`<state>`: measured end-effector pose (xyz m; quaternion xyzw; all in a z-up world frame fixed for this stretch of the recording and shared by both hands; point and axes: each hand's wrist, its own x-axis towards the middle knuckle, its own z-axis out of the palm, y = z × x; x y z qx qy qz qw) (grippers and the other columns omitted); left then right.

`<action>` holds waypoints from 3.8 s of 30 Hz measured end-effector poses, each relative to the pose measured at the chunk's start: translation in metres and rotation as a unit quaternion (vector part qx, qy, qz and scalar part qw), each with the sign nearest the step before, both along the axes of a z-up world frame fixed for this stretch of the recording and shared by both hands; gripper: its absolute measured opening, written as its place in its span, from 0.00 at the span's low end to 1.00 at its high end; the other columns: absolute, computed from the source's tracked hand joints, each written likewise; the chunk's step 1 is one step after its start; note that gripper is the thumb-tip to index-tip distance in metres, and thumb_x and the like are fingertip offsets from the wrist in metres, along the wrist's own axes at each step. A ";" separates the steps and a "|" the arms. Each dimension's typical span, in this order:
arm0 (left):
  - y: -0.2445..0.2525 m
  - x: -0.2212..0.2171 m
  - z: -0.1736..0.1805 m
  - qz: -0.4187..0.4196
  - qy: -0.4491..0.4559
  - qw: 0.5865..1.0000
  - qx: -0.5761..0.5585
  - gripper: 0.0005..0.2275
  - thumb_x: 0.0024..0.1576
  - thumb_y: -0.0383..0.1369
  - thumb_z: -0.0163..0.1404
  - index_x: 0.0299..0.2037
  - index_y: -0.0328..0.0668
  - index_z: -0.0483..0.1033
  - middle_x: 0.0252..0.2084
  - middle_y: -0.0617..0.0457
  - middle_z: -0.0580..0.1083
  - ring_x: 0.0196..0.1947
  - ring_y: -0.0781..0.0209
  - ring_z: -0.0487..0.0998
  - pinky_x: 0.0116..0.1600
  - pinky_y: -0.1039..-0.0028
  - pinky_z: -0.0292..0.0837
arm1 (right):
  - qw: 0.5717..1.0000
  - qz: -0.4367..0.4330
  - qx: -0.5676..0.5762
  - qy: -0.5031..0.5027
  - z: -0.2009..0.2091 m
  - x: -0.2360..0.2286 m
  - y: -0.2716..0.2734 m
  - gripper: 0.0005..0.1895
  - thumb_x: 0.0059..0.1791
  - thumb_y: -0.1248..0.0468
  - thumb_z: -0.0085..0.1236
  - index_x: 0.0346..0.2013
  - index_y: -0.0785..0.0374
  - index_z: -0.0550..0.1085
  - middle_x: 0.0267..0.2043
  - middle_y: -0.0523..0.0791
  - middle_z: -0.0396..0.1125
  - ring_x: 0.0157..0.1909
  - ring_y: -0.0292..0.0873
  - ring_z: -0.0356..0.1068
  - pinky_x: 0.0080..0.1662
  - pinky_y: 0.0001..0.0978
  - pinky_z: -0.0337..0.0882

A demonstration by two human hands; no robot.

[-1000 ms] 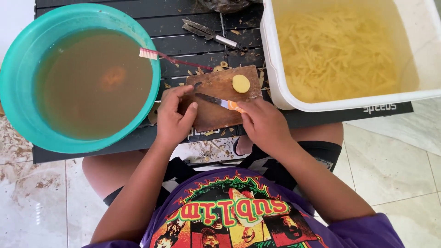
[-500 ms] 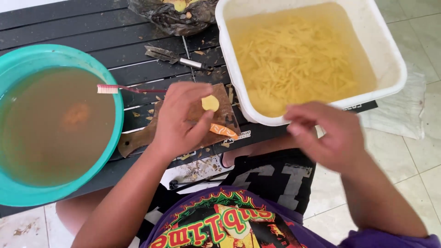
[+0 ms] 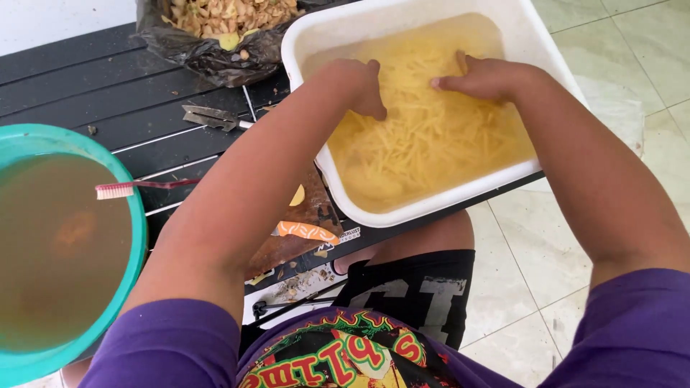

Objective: Slicing a potato into thin strips on a wooden cutting board and washing the strips in a container of water.

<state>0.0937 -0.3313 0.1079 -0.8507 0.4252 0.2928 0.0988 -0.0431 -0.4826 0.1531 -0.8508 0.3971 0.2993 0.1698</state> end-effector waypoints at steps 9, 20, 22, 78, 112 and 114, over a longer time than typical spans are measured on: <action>0.012 -0.022 0.028 -0.095 0.122 0.987 0.034 0.62 0.48 0.59 0.59 0.76 0.52 0.14 0.81 0.51 0.46 0.75 0.48 0.57 0.70 0.58 0.59 | 0.988 0.142 0.055 0.016 -0.026 0.001 0.016 0.61 0.47 0.44 0.60 0.82 0.53 0.32 0.39 0.52 0.70 0.47 0.51 0.70 0.47 0.38 0.64; 0.022 -0.010 0.015 -0.070 0.185 0.954 -0.227 0.32 0.54 0.40 0.55 0.68 0.53 0.53 0.53 0.48 0.74 0.43 0.52 0.78 0.42 0.62 0.71 | 0.964 0.150 0.148 -0.161 -0.022 -0.011 0.005 0.16 0.47 0.63 0.56 0.50 0.55 0.76 0.45 0.42 0.74 0.46 0.42 0.72 0.51 0.36 0.69; 0.021 -0.006 0.009 -0.078 0.202 0.931 -0.295 0.23 0.53 0.38 0.52 0.61 0.57 0.64 0.49 0.53 0.76 0.42 0.57 0.78 0.43 0.65 0.71 | 0.963 0.132 0.143 -0.189 -0.018 -0.016 0.000 0.19 0.47 0.63 0.57 0.53 0.53 0.77 0.47 0.42 0.74 0.47 0.42 0.72 0.53 0.36 0.69; 0.011 -0.016 -0.015 -0.067 0.180 0.832 -0.521 0.17 0.52 0.44 0.64 0.50 0.52 0.79 0.47 0.59 0.82 0.47 0.58 0.82 0.49 0.70 0.73 | 0.922 -0.066 0.160 -0.346 -0.017 -0.050 -0.005 0.18 0.47 0.63 0.63 0.51 0.52 0.71 0.43 0.38 0.73 0.42 0.37 0.72 0.46 0.30 0.69; 0.001 -0.004 0.007 -0.022 0.219 0.972 -0.089 0.63 0.43 0.51 0.69 0.77 0.39 0.27 0.67 0.29 0.67 0.67 0.31 0.69 0.65 0.44 0.68 | 0.946 0.186 0.217 -0.154 -0.047 0.018 -0.009 0.62 0.33 0.41 0.80 0.70 0.65 0.56 0.59 0.62 0.68 0.62 0.63 0.69 0.63 0.54 0.69; 0.006 -0.010 0.013 -0.009 0.224 0.968 -0.114 0.61 0.42 0.48 0.71 0.75 0.43 0.30 0.59 0.28 0.73 0.62 0.30 0.73 0.64 0.45 0.70 | 0.931 0.173 0.253 -0.200 -0.050 0.012 -0.007 0.50 0.38 0.50 0.76 0.65 0.62 0.58 0.60 0.59 0.68 0.63 0.62 0.68 0.62 0.54 0.69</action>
